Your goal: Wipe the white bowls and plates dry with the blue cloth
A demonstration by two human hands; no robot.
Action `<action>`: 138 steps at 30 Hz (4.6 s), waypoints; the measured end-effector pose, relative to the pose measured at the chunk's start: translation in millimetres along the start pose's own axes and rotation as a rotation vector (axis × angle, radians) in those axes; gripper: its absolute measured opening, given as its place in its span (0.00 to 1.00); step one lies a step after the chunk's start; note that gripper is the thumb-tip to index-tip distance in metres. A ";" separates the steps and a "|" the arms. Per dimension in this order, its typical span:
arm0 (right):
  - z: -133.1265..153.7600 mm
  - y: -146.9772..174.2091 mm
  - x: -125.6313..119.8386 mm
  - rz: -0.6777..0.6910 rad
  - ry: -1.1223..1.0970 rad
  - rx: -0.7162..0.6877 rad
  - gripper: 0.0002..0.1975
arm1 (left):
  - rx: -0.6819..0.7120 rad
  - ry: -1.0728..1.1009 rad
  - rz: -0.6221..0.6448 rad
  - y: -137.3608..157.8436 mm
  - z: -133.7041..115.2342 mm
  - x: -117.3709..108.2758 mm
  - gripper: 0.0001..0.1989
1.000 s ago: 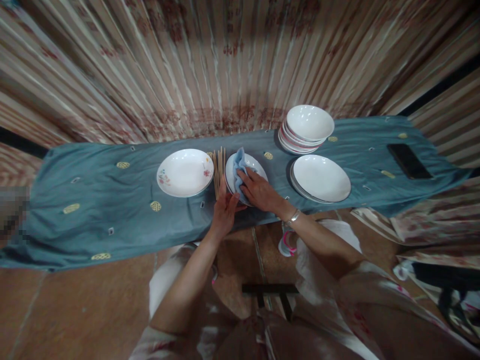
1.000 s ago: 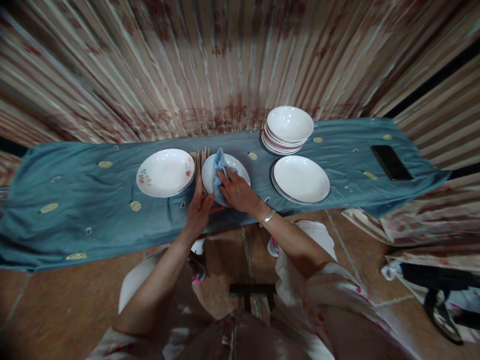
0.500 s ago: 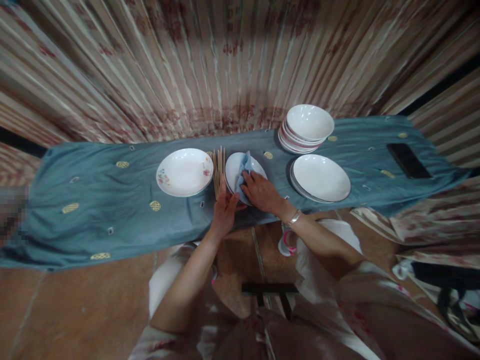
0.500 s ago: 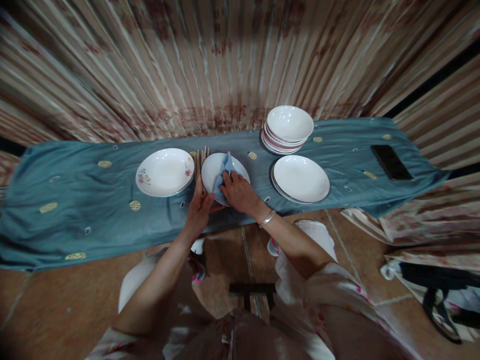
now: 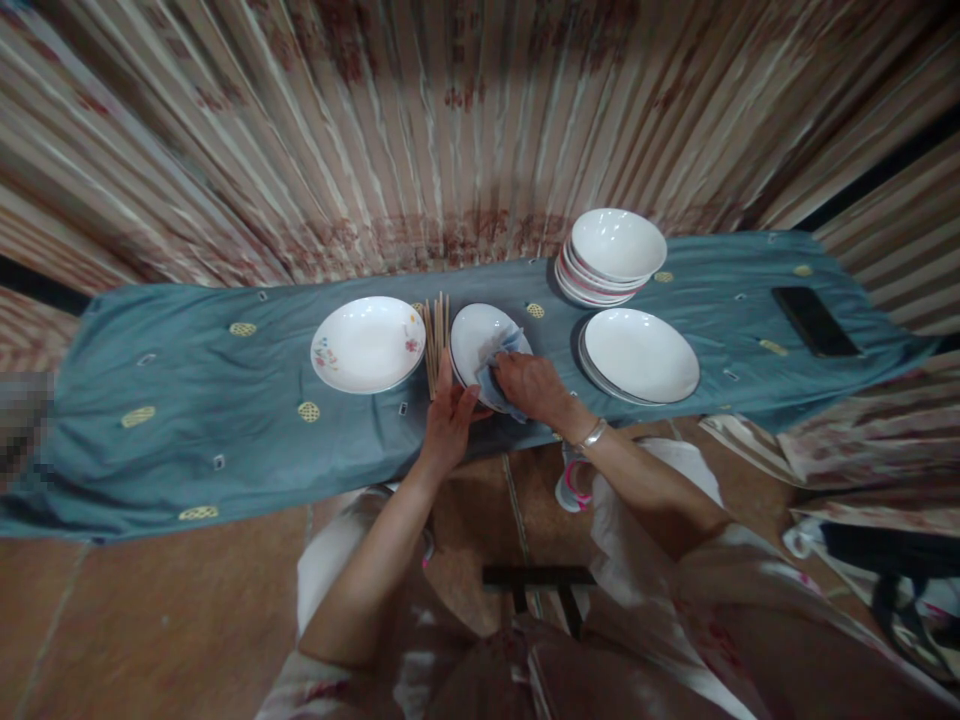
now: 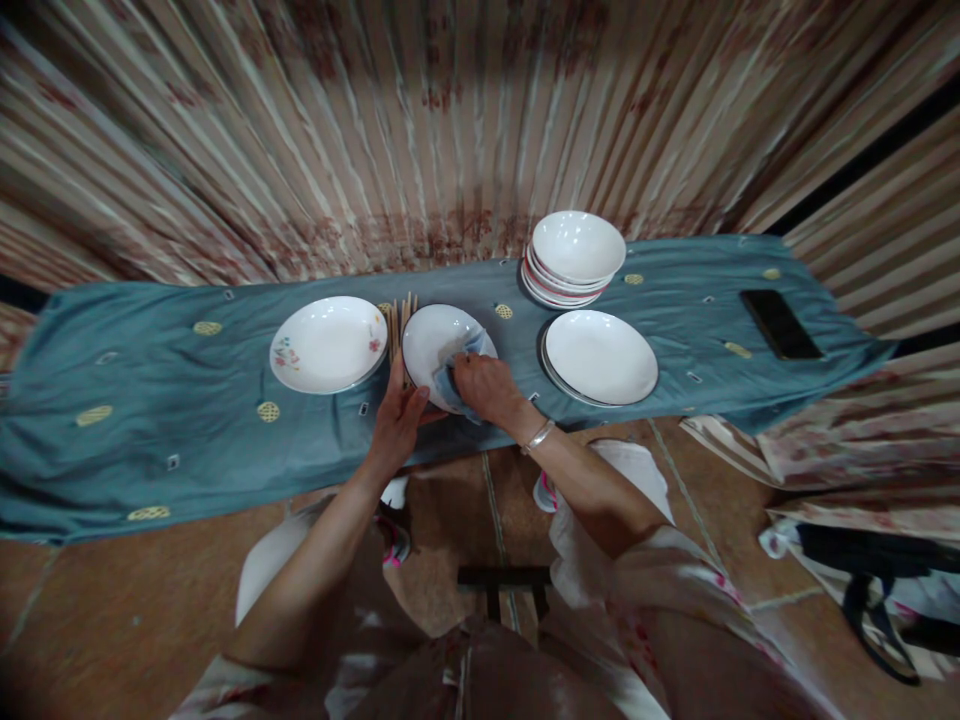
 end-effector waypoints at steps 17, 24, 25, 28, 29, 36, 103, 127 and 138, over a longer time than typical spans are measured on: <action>1.9 3.5 3.9 -0.125 -0.121 -0.150 0.13 | -0.009 0.011 0.000 -2.3 3.0 -0.5 0.43; 4.7 6.7 3.1 -0.246 -0.222 -0.197 0.13 | -0.010 -0.008 -0.016 -1.3 1.9 -0.8 0.43; 5.3 7.2 2.8 -0.265 -0.242 -0.208 0.14 | -0.010 -0.010 -0.012 -1.0 1.3 -0.4 0.44; 6.7 8.8 1.3 -0.336 -0.295 -0.244 0.14 | 0.000 -0.013 -0.010 -0.6 -0.2 -0.2 0.44; 7.0 9.4 0.5 -0.363 -0.310 -0.256 0.14 | 0.003 -0.020 -0.011 -0.5 -0.3 -0.3 0.44; 11.9 9.6 -2.7 -0.483 -0.389 -0.328 0.16 | 0.009 -0.032 0.013 -0.7 0.4 1.9 0.43; -38.5 -2.3 15.3 -0.105 0.021 -0.055 0.17 | -0.024 -0.032 0.010 -7.1 2.9 0.7 0.50; -42.8 28.5 18.8 0.016 -0.415 -0.162 0.21 | 0.009 -0.022 -0.004 -8.2 0.8 3.7 0.49; -23.7 23.4 9.3 -0.054 -0.707 -0.220 0.21 | 0.074 -0.173 -0.084 -7.9 -3.5 -3.6 0.39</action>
Point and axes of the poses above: each hand's wrist, its own y-axis away from the middle knuckle, its own x-axis out of the palm, z = x × y, the point moved 8 cm from there along -y, towards the middle knuckle, and after that the axes turned 12 degrees about -x, right-handed, at the moved point
